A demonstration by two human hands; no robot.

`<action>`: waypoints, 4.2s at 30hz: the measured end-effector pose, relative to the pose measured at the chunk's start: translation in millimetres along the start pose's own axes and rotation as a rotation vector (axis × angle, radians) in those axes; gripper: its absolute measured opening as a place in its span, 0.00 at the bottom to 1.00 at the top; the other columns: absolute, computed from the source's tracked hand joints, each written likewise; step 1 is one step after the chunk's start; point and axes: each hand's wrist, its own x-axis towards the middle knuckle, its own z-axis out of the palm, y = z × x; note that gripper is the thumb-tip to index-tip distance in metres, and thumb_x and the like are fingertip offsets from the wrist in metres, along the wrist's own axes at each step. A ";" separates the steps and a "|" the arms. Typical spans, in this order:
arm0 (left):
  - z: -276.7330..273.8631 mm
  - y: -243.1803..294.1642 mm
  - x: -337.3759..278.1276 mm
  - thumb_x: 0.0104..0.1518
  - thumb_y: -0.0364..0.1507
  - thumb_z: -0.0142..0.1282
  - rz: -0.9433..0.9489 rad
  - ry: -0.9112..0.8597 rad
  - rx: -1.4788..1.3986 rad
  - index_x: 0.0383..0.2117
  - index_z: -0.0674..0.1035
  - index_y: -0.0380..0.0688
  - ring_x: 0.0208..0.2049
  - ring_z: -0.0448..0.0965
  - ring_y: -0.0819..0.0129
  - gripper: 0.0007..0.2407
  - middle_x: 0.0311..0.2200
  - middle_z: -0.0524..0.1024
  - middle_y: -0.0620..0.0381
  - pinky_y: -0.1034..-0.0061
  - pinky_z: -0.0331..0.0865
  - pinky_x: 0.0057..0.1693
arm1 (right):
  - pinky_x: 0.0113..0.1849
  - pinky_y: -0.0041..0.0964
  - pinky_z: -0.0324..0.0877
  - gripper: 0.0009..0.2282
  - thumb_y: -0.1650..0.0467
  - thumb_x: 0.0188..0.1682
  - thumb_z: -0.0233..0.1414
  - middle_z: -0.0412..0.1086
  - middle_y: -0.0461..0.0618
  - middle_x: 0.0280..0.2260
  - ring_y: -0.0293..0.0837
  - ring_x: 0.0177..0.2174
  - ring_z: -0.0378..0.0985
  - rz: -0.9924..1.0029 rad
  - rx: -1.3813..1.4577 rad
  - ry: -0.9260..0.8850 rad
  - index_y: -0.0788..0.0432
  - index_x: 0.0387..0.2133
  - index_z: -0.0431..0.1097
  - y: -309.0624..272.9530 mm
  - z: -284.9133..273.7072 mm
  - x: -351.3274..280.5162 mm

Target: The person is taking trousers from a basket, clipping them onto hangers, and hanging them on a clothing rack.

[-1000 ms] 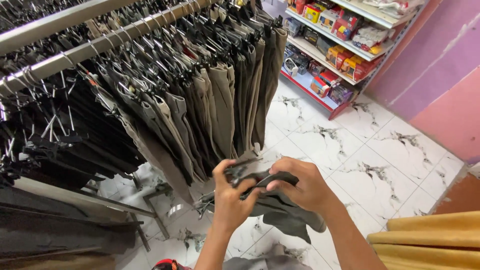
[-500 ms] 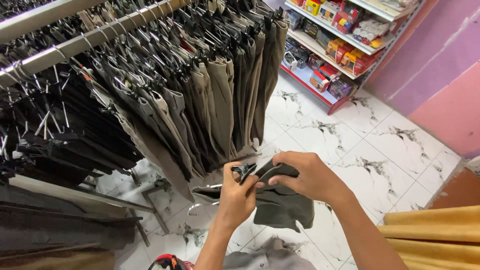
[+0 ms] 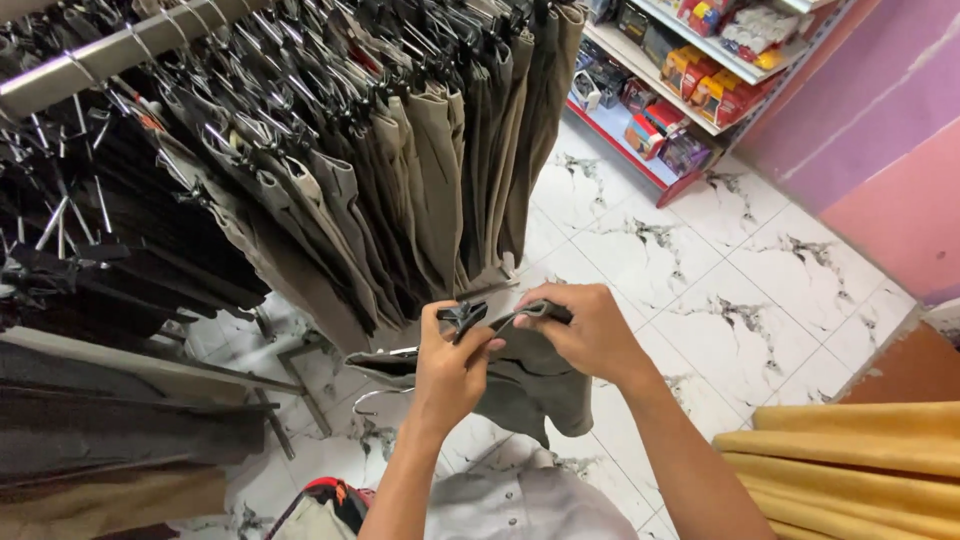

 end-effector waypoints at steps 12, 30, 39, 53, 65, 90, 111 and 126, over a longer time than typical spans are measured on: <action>-17.8 -31.6 5.7 0.70 0.29 0.38 0.065 0.090 -0.221 0.44 0.63 0.47 0.26 0.73 0.59 0.03 0.39 0.69 0.44 0.69 0.71 0.35 | 0.37 0.42 0.80 0.12 0.82 0.42 0.59 0.81 0.49 0.27 0.51 0.31 0.86 -0.253 0.005 -0.021 0.54 0.35 0.81 3.9 18.0 22.0; -17.7 -28.2 23.9 0.68 0.35 0.42 -0.087 -0.014 -0.256 0.57 0.75 0.33 0.37 0.76 0.61 0.19 0.44 0.76 0.48 0.68 0.73 0.45 | 0.37 0.41 0.80 0.08 0.80 0.48 0.55 0.80 0.52 0.29 0.51 0.32 0.85 -0.258 -0.076 -0.106 0.58 0.37 0.78 15.6 24.4 23.5; -12.3 -34.6 11.0 0.69 0.39 0.37 -0.066 0.037 -0.207 0.63 0.72 0.35 0.35 0.73 0.66 0.23 0.45 0.73 0.49 0.70 0.73 0.44 | 0.35 0.39 0.80 0.04 0.74 0.52 0.55 0.80 0.48 0.28 0.49 0.29 0.84 -0.258 -0.050 -0.046 0.55 0.37 0.78 20.8 30.2 15.6; -19.7 -28.8 2.4 0.65 0.30 0.50 -0.114 0.033 -0.241 0.58 0.78 0.40 0.34 0.75 0.63 0.17 0.42 0.69 0.51 0.69 0.75 0.48 | 0.31 0.38 0.80 0.03 0.71 0.51 0.57 0.80 0.48 0.25 0.50 0.27 0.84 -0.234 -0.026 0.004 0.54 0.35 0.78 17.7 42.4 1.8; -37.5 -14.5 18.8 0.61 0.24 0.55 -0.114 -0.135 -0.254 0.62 0.72 0.36 0.49 0.81 0.46 0.21 0.49 0.79 0.44 0.60 0.75 0.54 | 0.27 0.38 0.79 0.06 0.73 0.50 0.59 0.80 0.56 0.26 0.54 0.26 0.84 -0.225 0.074 0.069 0.60 0.39 0.79 -6.2 50.2 0.0; -47.0 -21.7 -13.8 0.67 0.48 0.29 -0.429 -0.069 -0.226 0.58 0.77 0.40 0.32 0.82 0.50 0.29 0.34 0.81 0.38 0.62 0.76 0.39 | 0.32 0.39 0.77 0.06 0.75 0.43 0.63 0.80 0.54 0.23 0.42 0.26 0.82 -0.058 0.161 0.035 0.58 0.33 0.81 -6.8 22.4 -4.4; -19.7 -11.4 -17.4 0.66 0.23 0.48 -0.073 0.145 -0.130 0.58 0.75 0.42 0.42 0.75 0.62 0.15 0.49 0.73 0.53 0.77 0.66 0.49 | 0.37 0.43 0.79 0.08 0.78 0.47 0.58 0.80 0.52 0.27 0.51 0.30 0.84 -0.266 0.043 -0.054 0.57 0.38 0.77 -3.5 12.5 0.7; -10.9 -13.0 -13.1 0.46 0.23 0.69 -0.029 0.100 0.263 0.24 0.81 0.46 0.53 0.69 0.50 0.06 0.56 0.64 0.48 0.68 0.59 0.48 | 0.36 0.39 0.79 0.09 0.75 0.41 0.66 0.78 0.46 0.26 0.47 0.29 0.84 -0.390 -0.014 -0.120 0.56 0.33 0.75 -26.3 -5.8 14.8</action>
